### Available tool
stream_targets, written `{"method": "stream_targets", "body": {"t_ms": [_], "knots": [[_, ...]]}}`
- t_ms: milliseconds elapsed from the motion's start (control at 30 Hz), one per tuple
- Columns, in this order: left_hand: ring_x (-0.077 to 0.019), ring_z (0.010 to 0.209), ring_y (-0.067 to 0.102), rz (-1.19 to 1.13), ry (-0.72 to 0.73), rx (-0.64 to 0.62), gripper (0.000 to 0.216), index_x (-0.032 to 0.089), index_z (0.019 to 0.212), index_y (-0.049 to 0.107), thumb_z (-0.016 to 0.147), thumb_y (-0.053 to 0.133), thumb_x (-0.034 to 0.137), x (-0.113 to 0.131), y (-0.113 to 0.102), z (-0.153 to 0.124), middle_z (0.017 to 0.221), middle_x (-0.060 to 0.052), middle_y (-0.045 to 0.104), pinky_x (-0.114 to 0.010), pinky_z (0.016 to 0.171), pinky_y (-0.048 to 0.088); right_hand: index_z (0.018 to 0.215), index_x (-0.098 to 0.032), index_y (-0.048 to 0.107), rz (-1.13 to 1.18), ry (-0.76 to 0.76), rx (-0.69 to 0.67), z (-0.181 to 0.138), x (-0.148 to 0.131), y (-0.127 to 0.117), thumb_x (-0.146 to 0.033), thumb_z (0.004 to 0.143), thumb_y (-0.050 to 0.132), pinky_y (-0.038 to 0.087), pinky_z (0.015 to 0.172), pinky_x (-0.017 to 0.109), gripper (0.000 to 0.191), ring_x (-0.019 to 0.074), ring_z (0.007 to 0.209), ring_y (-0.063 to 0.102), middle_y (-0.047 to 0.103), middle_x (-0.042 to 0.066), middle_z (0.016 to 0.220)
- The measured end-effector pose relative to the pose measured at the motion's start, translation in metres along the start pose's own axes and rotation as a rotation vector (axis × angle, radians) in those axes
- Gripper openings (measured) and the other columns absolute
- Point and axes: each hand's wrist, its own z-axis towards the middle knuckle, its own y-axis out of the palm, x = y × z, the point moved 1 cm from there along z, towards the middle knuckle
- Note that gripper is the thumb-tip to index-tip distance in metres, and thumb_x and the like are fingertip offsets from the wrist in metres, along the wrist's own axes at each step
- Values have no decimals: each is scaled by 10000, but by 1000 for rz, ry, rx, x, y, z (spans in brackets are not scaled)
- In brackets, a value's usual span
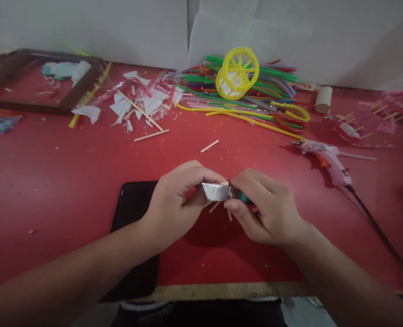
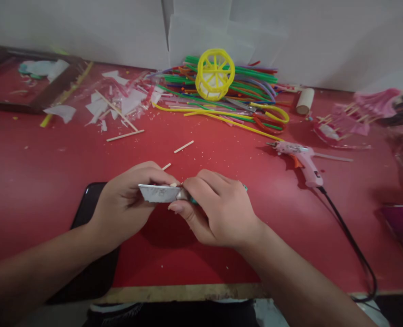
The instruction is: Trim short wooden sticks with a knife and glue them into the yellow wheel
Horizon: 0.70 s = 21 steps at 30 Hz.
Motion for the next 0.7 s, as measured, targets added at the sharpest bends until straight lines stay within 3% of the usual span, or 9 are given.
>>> {"method": "stream_targets", "body": {"t_ms": [700], "knots": [[-148, 695, 605, 64, 83, -11, 184, 242, 850, 685, 815, 622, 73, 0, -1, 2, 754, 1, 687, -276, 634, 459, 875, -154, 593, 122, 32, -33, -3, 2, -2, -377, 964, 462, 361, 535, 254, 274, 108, 596, 458, 556, 11, 689]]}}
